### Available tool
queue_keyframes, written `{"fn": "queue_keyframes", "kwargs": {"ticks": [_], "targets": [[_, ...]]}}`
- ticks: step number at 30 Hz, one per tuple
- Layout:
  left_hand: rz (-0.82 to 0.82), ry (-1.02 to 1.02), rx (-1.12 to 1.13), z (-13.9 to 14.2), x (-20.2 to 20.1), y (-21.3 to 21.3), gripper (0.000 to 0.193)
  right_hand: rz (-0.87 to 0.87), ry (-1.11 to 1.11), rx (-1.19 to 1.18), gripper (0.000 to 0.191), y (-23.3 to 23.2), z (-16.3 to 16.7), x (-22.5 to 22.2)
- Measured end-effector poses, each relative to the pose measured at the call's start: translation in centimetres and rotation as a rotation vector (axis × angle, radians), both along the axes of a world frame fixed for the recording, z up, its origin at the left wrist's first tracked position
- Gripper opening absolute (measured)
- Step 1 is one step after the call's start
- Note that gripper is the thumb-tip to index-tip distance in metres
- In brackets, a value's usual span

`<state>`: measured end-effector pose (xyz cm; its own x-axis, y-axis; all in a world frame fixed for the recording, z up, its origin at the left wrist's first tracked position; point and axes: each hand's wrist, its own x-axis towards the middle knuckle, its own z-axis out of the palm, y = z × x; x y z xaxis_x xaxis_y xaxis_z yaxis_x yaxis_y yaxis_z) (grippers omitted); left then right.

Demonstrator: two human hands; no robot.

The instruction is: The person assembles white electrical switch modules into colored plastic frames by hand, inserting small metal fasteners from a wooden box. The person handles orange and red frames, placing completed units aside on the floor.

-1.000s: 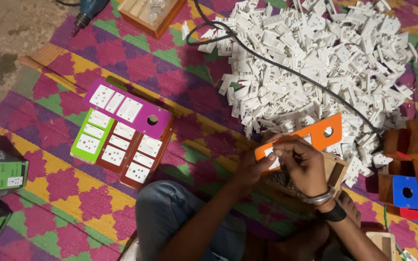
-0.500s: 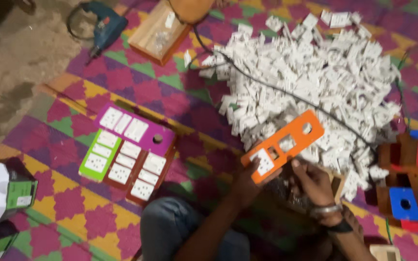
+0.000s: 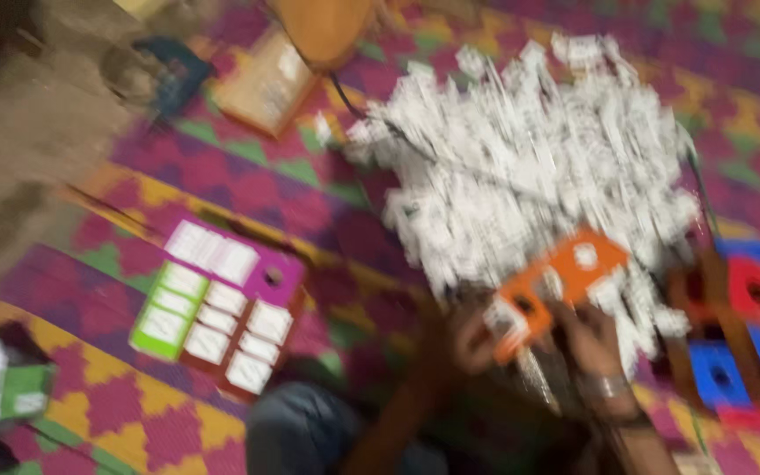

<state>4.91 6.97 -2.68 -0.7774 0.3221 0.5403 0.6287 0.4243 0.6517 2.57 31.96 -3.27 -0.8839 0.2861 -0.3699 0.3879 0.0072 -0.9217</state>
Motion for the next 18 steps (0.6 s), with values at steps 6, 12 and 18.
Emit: {"fn": "queue_keyframes", "kwargs": {"ticks": [6,12,18], "targets": [[-0.015,-0.150,0.107,-1.5,0.7,0.9,0.038,-0.044,-0.157,-0.193,0.030,-1.1,-0.4,-3.4],[0.086,-0.698,0.706,-6.5,1.1,3.5,0.034,0.123,0.031,-0.101,0.036,-1.9,0.5,-2.8],[0.305,-1.282,1.187,-8.3,-0.8,1.8,0.047,0.984,-0.152,1.261,0.034,2.4,-1.7,1.4]]}}
